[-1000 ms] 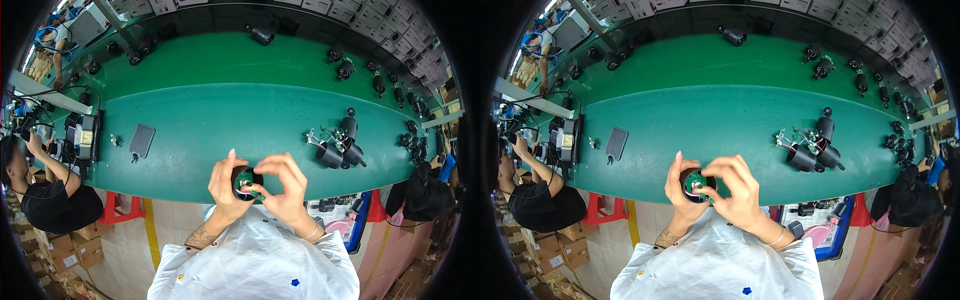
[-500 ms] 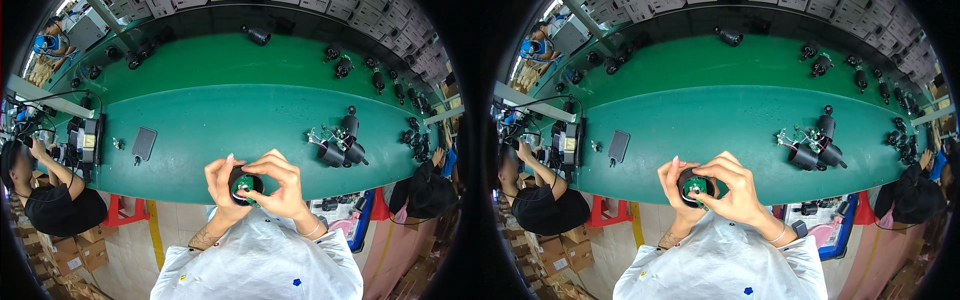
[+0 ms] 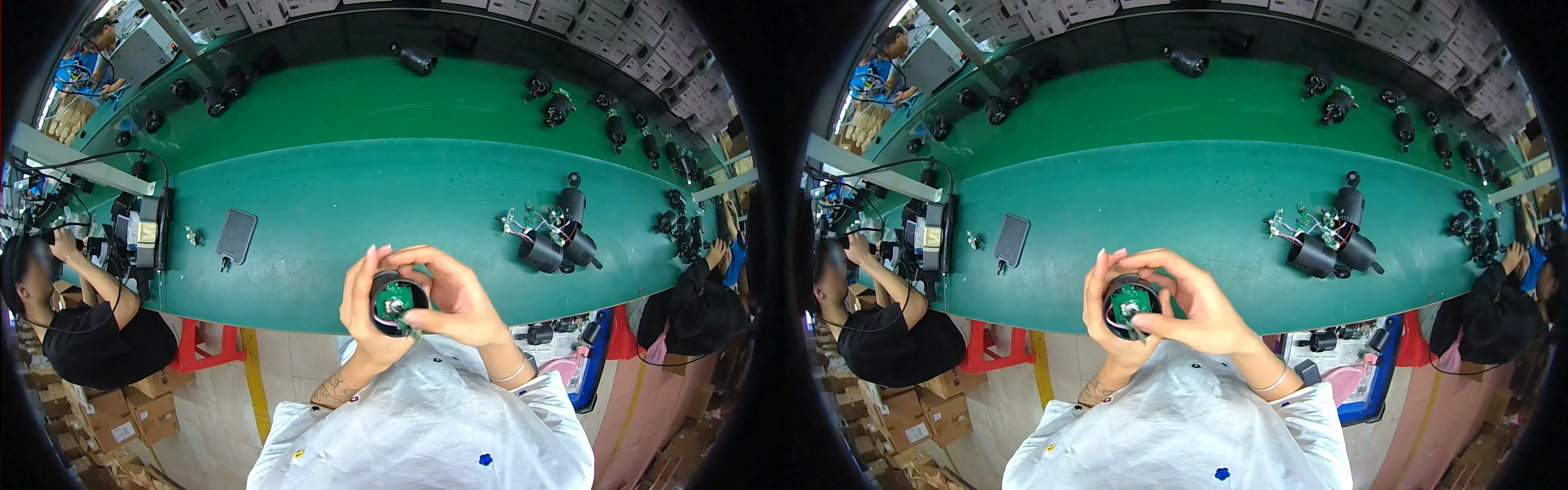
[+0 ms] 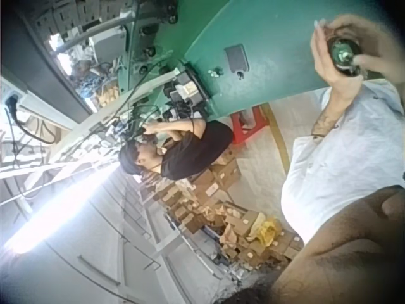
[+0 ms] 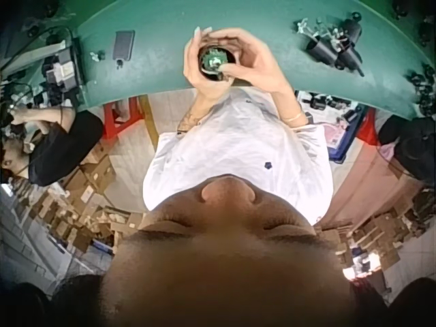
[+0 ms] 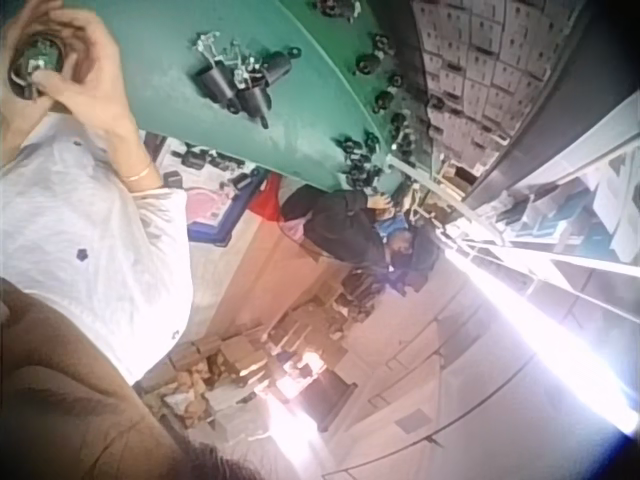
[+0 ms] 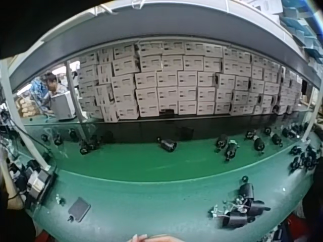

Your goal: Assembling electronic circuit boards into small circular housings on a production line.

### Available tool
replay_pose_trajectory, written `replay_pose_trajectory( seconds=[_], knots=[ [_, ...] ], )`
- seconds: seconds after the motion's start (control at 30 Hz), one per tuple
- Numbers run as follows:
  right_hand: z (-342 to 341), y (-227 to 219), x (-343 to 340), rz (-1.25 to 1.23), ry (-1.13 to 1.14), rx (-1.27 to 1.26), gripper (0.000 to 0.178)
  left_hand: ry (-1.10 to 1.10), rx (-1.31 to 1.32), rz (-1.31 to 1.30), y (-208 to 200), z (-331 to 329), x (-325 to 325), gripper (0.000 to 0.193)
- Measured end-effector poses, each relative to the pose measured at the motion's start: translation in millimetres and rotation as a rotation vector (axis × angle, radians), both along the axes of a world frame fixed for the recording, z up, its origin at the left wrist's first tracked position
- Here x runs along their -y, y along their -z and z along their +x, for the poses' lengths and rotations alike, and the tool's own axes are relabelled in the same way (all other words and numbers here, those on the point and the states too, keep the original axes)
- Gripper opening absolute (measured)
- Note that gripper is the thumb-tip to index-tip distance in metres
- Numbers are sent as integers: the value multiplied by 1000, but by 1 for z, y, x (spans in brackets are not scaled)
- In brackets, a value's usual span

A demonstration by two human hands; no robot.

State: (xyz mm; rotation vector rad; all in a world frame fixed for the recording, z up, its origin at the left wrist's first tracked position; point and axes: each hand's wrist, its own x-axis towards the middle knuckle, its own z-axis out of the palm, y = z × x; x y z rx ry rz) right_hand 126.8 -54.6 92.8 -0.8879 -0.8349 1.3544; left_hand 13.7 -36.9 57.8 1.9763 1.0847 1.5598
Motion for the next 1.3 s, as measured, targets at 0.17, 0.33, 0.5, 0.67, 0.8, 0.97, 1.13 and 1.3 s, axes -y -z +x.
replay_pose_trajectory(
  seconds=[0.17, 0.33, 0.5, 0.67, 0.8, 0.97, 1.13, 1.3],
  knots=[
    [18, 13, 3, 329, 80, 243, 31, 9, 105, -101, 3, -4, -5, 76],
    [6, 7, 13, 485, 212, 663, 28, 60, 41, -141, 10, -6, -1, 64],
    [-8, 9, 14, 191, 477, 369, 24, 124, 27, -275, 8, -2, 4, 62],
    [-3, 9, 7, 489, 484, 690, 22, 214, 81, -361, 4, 0, 4, 62],
    [-4, 17, 12, 467, 540, 608, 24, 271, 90, -303, 8, -1, 0, 64],
    [1, 4, 14, 398, 425, 630, 21, 261, 115, -302, 4, -9, 0, 63],
    [7, 0, 7, 395, 273, 551, 17, 331, 257, -188, 9, -7, -4, 58],
    [5, -8, 11, 219, 205, 677, 15, 319, 297, -204, 13, -3, 1, 47]
  ],
)
